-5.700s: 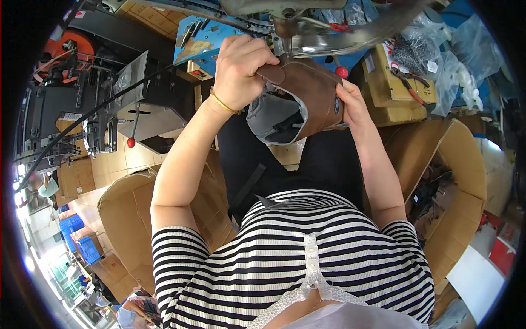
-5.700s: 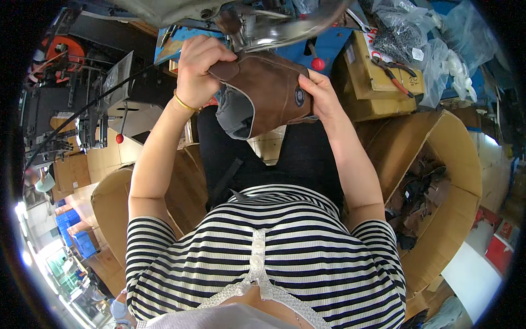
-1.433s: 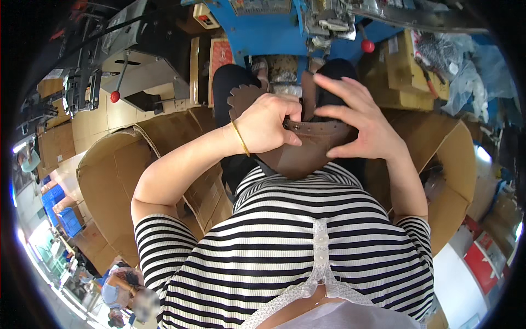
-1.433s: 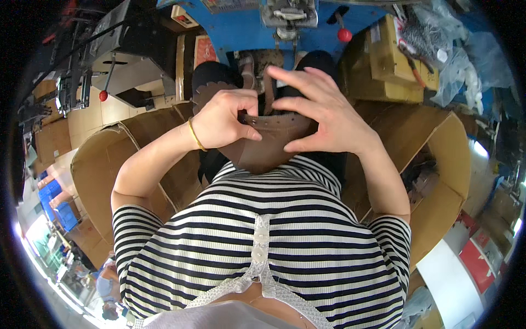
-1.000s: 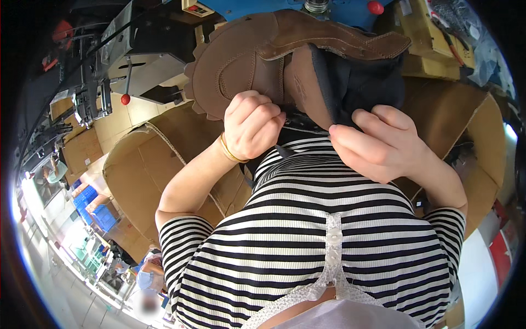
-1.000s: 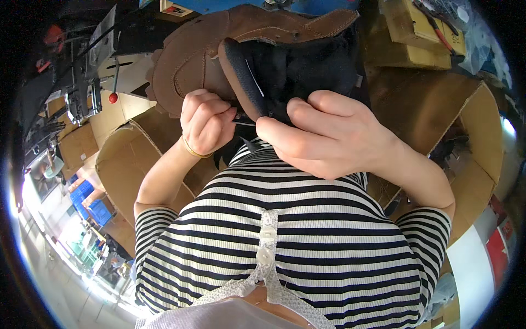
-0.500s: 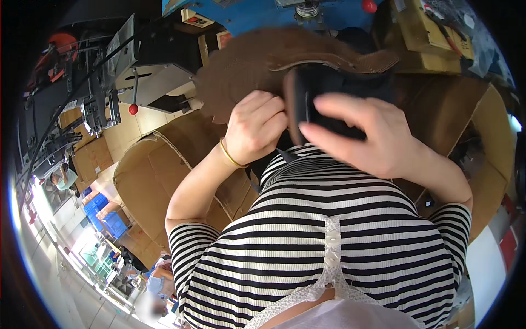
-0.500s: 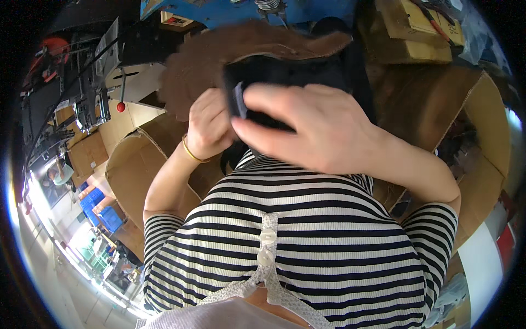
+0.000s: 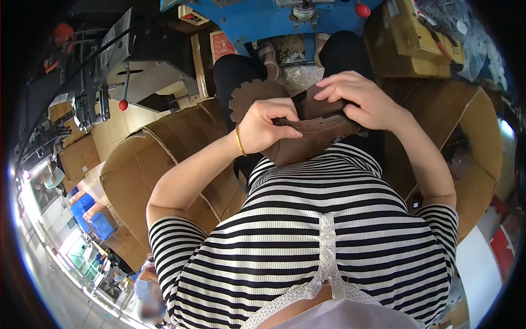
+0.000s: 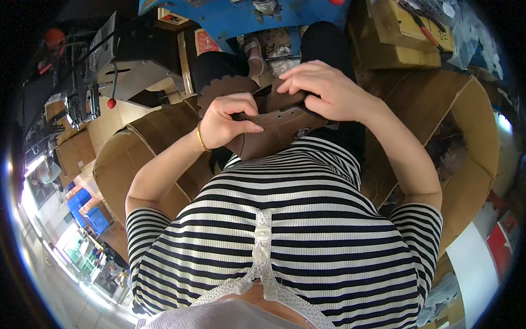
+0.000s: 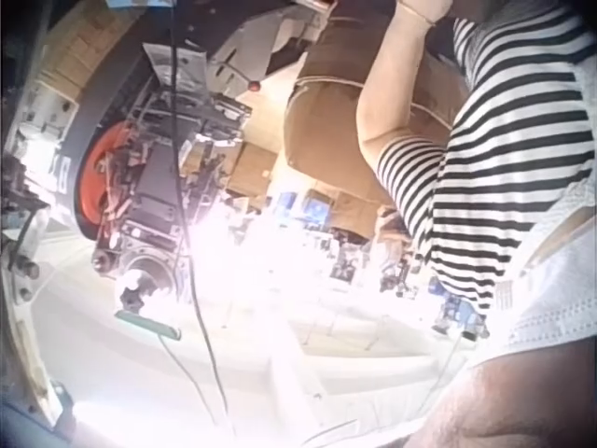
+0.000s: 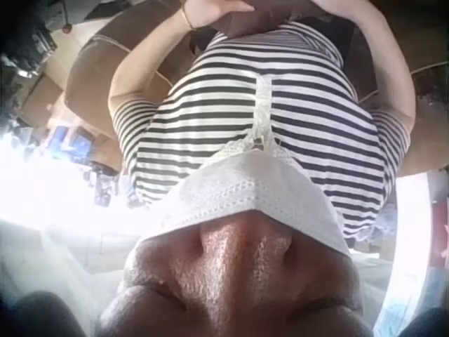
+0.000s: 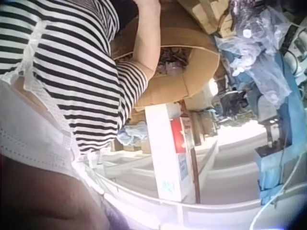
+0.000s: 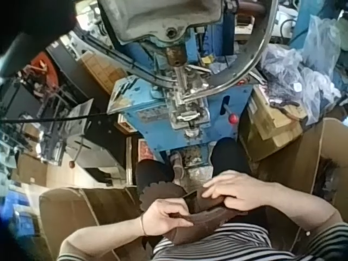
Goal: Operating a specialized sewing or lasting machine to process brown leather shoe uppers.
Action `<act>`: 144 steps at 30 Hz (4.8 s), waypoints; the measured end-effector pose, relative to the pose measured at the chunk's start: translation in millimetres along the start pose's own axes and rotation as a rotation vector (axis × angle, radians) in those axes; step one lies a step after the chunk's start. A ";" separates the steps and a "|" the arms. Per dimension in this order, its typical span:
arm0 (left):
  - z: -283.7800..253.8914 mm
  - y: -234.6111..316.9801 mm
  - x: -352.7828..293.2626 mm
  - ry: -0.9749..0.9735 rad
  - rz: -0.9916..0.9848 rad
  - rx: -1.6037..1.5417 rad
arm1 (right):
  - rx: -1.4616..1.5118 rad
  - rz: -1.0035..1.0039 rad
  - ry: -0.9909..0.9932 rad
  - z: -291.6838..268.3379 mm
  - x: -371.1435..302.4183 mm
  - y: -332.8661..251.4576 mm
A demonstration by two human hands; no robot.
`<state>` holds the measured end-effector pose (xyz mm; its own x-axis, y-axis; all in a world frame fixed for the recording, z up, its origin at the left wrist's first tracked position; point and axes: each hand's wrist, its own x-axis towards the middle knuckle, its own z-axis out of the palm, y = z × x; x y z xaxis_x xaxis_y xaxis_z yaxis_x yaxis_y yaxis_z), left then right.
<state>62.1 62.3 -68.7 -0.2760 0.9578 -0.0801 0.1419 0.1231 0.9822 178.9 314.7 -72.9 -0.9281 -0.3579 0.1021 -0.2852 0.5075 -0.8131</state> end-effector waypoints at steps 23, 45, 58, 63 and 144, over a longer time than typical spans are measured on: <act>-108.9 79.1 105.6 0.112 -0.149 0.231 | 0.474 0.247 0.627 -52.0 31.2 -9.1; -144.3 96.0 168.1 0.186 -0.368 0.465 | 0.876 0.385 0.699 -77.8 59.4 20.3; -170.9 68.1 162.6 0.085 -0.307 0.225 | 0.657 0.404 0.711 -82.0 74.4 -3.2; -170.9 57.5 163.0 0.050 -0.307 0.155 | 0.655 0.423 0.659 -72.4 74.1 2.9; -141.9 70.8 147.5 0.192 -0.372 -0.205 | 0.286 0.433 0.828 -50.2 83.0 -16.9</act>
<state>-103.5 175.4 13.2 -0.4461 0.7906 -0.4194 -0.1855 0.3768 0.9075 94.7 315.7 -21.9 -0.8443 0.5341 0.0433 0.0872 0.2167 -0.9723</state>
